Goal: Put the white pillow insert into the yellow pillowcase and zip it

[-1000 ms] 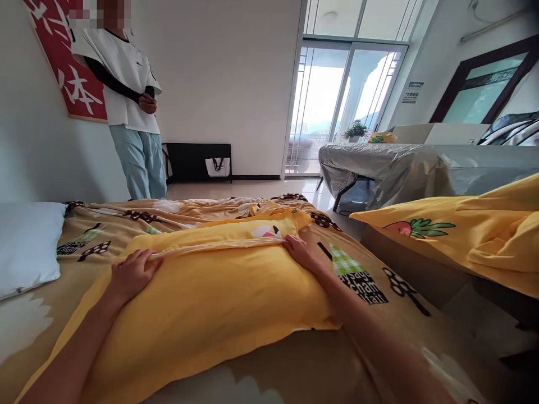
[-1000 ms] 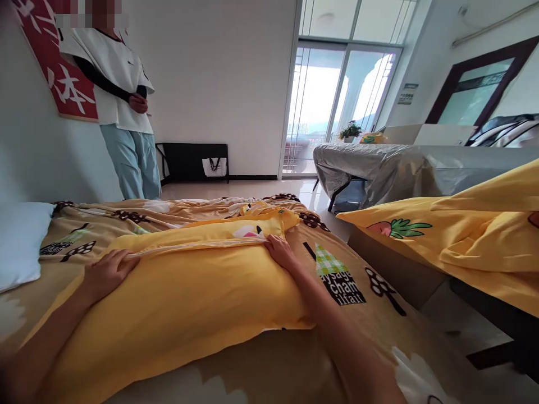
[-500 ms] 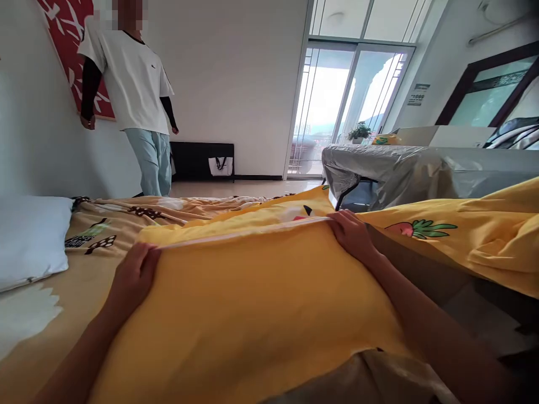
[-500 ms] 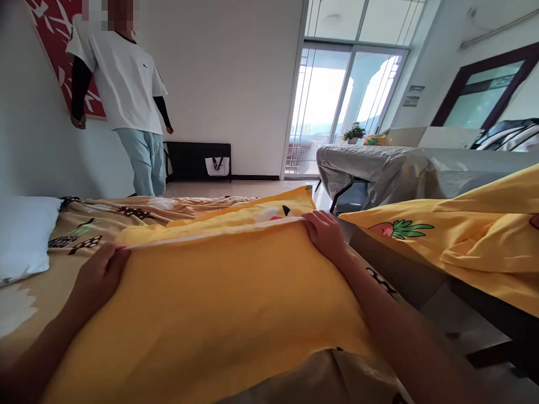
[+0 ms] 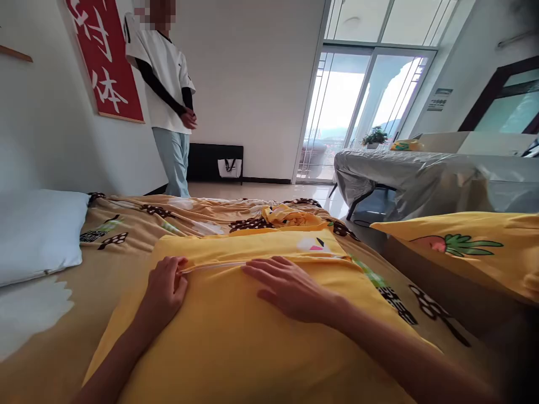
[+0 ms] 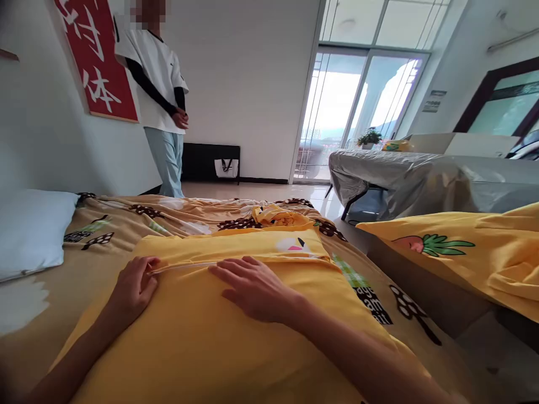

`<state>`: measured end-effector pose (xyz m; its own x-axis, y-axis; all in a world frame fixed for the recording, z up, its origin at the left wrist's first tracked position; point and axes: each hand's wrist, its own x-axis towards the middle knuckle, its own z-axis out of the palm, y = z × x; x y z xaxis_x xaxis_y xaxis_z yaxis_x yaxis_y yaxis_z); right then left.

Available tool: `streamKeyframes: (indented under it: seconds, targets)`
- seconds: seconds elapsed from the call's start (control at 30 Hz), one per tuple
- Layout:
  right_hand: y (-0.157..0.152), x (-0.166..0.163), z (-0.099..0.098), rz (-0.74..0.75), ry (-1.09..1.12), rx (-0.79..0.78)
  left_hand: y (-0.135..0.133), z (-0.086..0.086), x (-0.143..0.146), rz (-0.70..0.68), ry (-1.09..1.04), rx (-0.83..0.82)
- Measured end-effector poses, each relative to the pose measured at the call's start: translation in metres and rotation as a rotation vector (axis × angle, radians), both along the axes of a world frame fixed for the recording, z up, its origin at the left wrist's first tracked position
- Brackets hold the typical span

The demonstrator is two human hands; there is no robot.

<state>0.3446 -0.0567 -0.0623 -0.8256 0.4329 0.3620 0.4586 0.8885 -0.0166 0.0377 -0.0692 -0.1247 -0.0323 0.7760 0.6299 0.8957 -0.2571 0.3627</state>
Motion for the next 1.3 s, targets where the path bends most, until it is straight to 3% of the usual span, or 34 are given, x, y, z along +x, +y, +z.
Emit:
streamKeyframes:
  seconds: [0.1, 0.2, 0.4, 0.5, 0.6, 0.77, 0.97, 1.13, 1.3]
  targets:
    - [0.002, -0.027, -0.022, 0.029, -0.027, -0.064, -0.003, -0.003, -0.006, 0.078, -0.097, -0.040]
    - [0.002, -0.027, -0.037, 0.039, -0.029, -0.077, -0.004, -0.005, -0.010, 0.062, -0.204, -0.101]
    - [0.002, -0.009, -0.028, 0.044, 0.018, 0.023, -0.007, -0.004, -0.008, 0.052, -0.233, -0.091]
    - [0.018, 0.000, -0.024, -0.116, 0.112, 0.169, -0.008, -0.003, -0.006, 0.038, -0.231, -0.079]
    - [0.031, 0.008, -0.027, -0.222, 0.108, 0.216, -0.011, -0.004, -0.005, 0.025, -0.241, -0.024]
    - [0.028, 0.005, -0.027, -0.119, 0.025, 0.200, -0.018, -0.008, -0.003, 0.038, -0.252, 0.111]
    - [0.032, -0.052, -0.006, 0.045, 0.003, -0.045, -0.022, -0.007, -0.002, 0.051, -0.275, 0.102]
    - [0.029, -0.112, -0.004, 0.119, -0.074, 0.021, -0.021, -0.008, -0.003, 0.080, -0.416, 0.071]
    - [0.020, -0.128, -0.014, 0.107, -0.165, 0.049, -0.017, -0.012, -0.005, 0.131, -0.468, 0.114]
